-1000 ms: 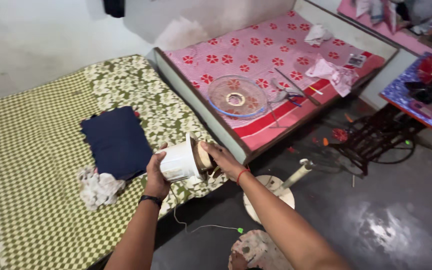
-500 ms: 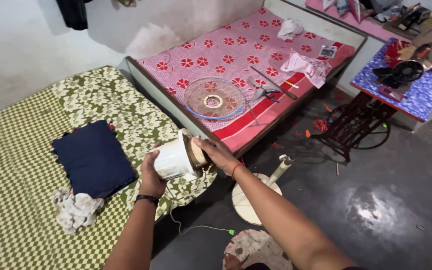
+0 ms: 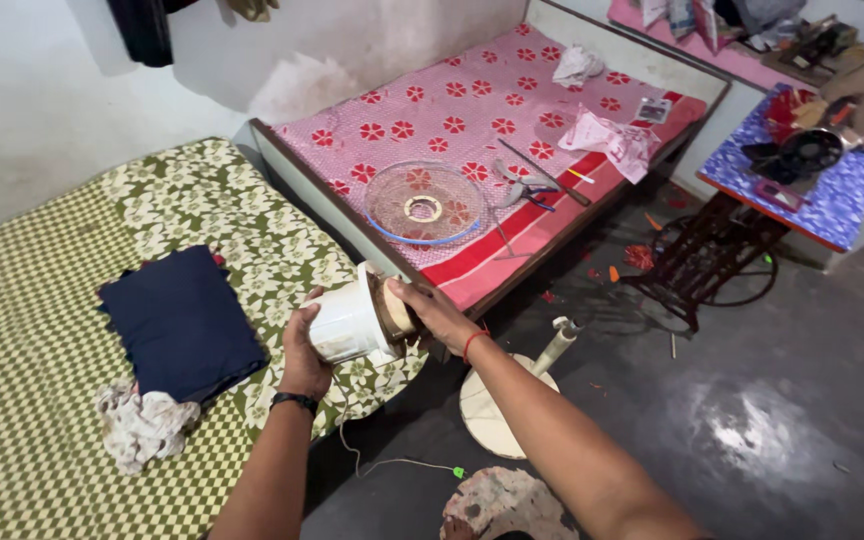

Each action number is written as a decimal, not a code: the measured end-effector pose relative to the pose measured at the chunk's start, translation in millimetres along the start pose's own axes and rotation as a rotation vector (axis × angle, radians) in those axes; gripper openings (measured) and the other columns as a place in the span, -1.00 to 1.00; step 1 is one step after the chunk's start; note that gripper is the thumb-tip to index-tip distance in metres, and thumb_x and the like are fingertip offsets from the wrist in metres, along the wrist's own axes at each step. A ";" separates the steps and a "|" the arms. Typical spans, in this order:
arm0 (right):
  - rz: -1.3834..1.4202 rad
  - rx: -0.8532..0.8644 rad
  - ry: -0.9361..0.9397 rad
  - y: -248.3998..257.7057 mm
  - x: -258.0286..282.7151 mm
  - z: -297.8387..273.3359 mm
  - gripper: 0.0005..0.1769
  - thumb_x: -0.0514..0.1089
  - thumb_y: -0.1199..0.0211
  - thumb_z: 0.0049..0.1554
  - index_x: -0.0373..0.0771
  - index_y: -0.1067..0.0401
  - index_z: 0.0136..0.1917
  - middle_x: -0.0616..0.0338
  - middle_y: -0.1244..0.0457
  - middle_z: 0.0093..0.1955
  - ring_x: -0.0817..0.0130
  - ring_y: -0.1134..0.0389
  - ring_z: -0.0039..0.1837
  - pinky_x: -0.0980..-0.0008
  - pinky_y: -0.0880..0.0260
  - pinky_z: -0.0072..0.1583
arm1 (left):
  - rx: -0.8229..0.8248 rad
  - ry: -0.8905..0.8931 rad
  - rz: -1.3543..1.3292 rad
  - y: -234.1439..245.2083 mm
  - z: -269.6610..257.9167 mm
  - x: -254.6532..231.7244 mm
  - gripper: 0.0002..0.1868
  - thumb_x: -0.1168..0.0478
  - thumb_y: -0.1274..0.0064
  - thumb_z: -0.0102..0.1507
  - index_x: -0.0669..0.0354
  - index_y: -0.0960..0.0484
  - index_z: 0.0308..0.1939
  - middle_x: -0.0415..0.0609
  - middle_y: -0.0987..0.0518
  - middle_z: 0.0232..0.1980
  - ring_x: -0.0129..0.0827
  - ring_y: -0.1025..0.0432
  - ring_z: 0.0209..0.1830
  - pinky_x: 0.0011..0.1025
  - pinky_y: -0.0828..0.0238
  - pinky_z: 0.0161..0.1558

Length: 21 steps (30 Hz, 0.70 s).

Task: The person disassembles a white electric fan motor, removes the rotor, and uses pliers to adjust internal components. They then reassemble the motor housing and place it on the floor.

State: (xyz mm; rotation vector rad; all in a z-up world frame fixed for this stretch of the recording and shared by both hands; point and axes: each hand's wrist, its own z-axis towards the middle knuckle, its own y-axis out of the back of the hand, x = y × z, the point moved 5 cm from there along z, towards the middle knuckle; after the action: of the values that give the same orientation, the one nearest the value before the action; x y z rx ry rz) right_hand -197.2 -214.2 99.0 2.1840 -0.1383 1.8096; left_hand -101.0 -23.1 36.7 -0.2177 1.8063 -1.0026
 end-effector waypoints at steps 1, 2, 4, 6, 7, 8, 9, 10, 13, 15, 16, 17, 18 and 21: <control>0.008 0.015 0.007 -2.1 0.4 1.0 0.07 0.55 -0.14 0.05 -0.32 -0.27 0.49 -0.01 -0.20 0.47 0.30 -0.18 0.48 0.24 -0.11 0.44 | 0.001 -0.008 -0.011 1.6 -0.8 0.0 -0.24 -0.06 -0.04 0.16 0.10 -0.36 0.42 0.05 -0.51 0.24 -0.07 -0.45 0.20 -0.04 -0.44 0.17; 0.016 0.029 0.015 -4.0 1.7 1.0 0.06 0.55 -0.15 0.06 -0.35 -0.31 0.46 -0.05 -0.25 0.45 0.29 -0.23 0.45 0.28 -0.19 0.40 | 0.002 -0.016 -0.021 2.7 -0.9 0.5 -0.24 -0.05 -0.04 0.17 0.10 -0.35 0.43 0.06 -0.51 0.25 -0.08 -0.45 0.20 -0.05 -0.43 0.18; 0.003 0.044 -0.021 -9.3 6.6 1.3 0.04 0.55 -0.13 0.06 -0.38 -0.38 0.40 -0.07 -0.32 0.36 0.28 -0.32 0.31 0.28 -0.32 0.18 | -0.010 -0.031 -0.035 7.9 -3.8 -1.7 -0.24 -0.05 -0.03 0.18 0.10 -0.35 0.44 0.06 -0.51 0.25 -0.07 -0.45 0.21 -0.05 -0.43 0.18; -0.041 0.038 -0.106 -12.9 9.1 -1.4 0.00 0.54 -0.10 0.02 -0.35 -0.43 0.33 -0.05 -0.36 0.23 0.29 -0.40 0.10 0.23 -0.44 -0.18 | -0.034 -0.042 -0.040 12.9 -7.4 -4.8 -0.25 -0.04 -0.03 0.18 0.10 -0.34 0.44 0.05 -0.51 0.25 -0.06 -0.45 0.20 -0.03 -0.43 0.18; -0.019 0.063 -0.102 -18.4 12.6 0.4 -0.02 0.55 -0.10 0.02 -0.30 -0.41 0.35 0.04 -0.35 0.23 0.36 -0.40 0.09 0.29 -0.46 -0.20 | -0.050 -0.043 -0.041 15.9 -9.4 -8.0 -0.24 -0.04 -0.02 0.18 0.08 -0.34 0.44 0.05 -0.51 0.25 -0.05 -0.45 0.20 -0.02 -0.43 0.17; 0.002 0.088 -0.099 -24.2 14.6 2.0 -0.03 0.55 -0.11 0.01 -0.24 -0.39 0.37 0.13 -0.34 0.22 0.44 -0.41 0.09 0.34 -0.48 -0.23 | -0.066 -0.044 -0.042 18.6 -11.7 -11.4 -0.24 -0.04 0.00 0.17 0.07 -0.33 0.44 0.05 -0.51 0.25 -0.05 -0.46 0.20 -0.02 -0.44 0.16; 0.026 0.112 -0.099 -29.2 15.1 3.3 -0.04 0.56 -0.12 0.01 -0.18 -0.38 0.38 0.22 -0.34 0.22 0.52 -0.41 0.08 0.40 -0.51 -0.25 | -0.082 -0.042 -0.043 21.5 -15.2 -14.1 -0.24 -0.04 0.01 0.16 0.06 -0.33 0.44 0.06 -0.51 0.25 -0.04 -0.46 0.20 -0.01 -0.44 0.15; 0.012 0.143 -0.107 -33.8 15.7 6.3 -0.05 0.57 -0.11 0.01 -0.19 -0.39 0.35 0.18 -0.36 0.14 0.48 -0.42 0.01 0.40 -0.47 -0.27 | -0.098 -0.062 -0.038 24.0 -18.1 -18.4 -0.25 -0.04 0.02 0.17 0.06 -0.33 0.45 0.05 -0.51 0.26 -0.05 -0.46 0.20 -0.03 -0.44 0.16; -0.024 0.225 -0.110 -48.3 15.8 13.7 -0.05 0.61 -0.07 0.02 -0.22 -0.42 0.28 0.10 -0.40 -0.04 0.41 -0.43 -0.15 0.41 -0.39 -0.31 | -0.139 -0.114 -0.020 31.4 -29.1 -31.1 -0.25 -0.04 0.04 0.19 0.06 -0.33 0.46 0.05 -0.49 0.28 -0.06 -0.45 0.21 -0.05 -0.44 0.16; -0.039 0.267 -0.073 -58.0 19.4 16.9 -0.04 0.63 -0.06 0.03 -0.22 -0.42 0.27 0.09 -0.39 -0.07 0.41 -0.42 -0.17 0.45 -0.38 -0.31 | -0.153 -0.149 0.000 34.2 -36.7 -40.8 -0.26 -0.04 0.06 0.20 0.06 -0.33 0.46 0.09 -0.50 0.27 -0.05 -0.46 0.20 -0.06 -0.45 0.14; -0.043 0.276 -0.077 -61.2 21.0 17.8 -0.05 0.63 -0.06 0.01 -0.20 -0.42 0.27 0.12 -0.39 -0.07 0.43 -0.43 -0.17 0.44 -0.39 -0.30 | -0.181 -0.148 0.004 35.3 -40.4 -43.6 -0.27 -0.03 0.07 0.19 0.06 -0.34 0.46 0.08 -0.49 0.27 -0.05 -0.46 0.20 -0.05 -0.46 0.13; -0.047 0.285 -0.079 -64.4 22.8 18.8 -0.05 0.63 -0.06 0.00 -0.17 -0.41 0.28 0.15 -0.40 -0.06 0.44 -0.43 -0.16 0.43 -0.40 -0.29 | -0.209 -0.149 0.009 36.5 -44.0 -46.5 -0.27 -0.03 0.08 0.19 0.05 -0.34 0.45 0.08 -0.49 0.26 -0.06 -0.46 0.19 -0.04 -0.47 0.11; -0.051 0.294 -0.081 -67.5 24.6 19.8 -0.06 0.63 -0.06 -0.01 -0.14 -0.41 0.28 0.17 -0.40 -0.05 0.46 -0.44 -0.16 0.43 -0.41 -0.29 | -0.236 -0.150 0.013 37.8 -47.0 -49.1 -0.27 -0.02 0.09 0.18 0.05 -0.35 0.45 0.07 -0.49 0.26 -0.06 -0.46 0.18 -0.03 -0.47 0.10; -0.060 0.331 -0.084 -77.1 27.5 23.0 -0.05 0.63 -0.06 0.02 -0.20 -0.45 0.26 0.11 -0.38 -0.08 0.42 -0.41 -0.21 0.43 -0.37 -0.31 | -0.231 -0.195 0.020 39.4 -53.6 -56.1 -0.28 -0.04 0.10 0.21 0.09 -0.35 0.45 0.08 -0.51 0.26 -0.09 -0.47 0.19 -0.08 -0.48 0.11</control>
State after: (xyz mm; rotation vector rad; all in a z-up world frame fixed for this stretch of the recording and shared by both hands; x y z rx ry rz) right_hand -149.7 -144.4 109.1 2.4565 0.2223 1.8149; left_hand -108.2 61.8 54.4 -0.4247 1.7390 -0.7305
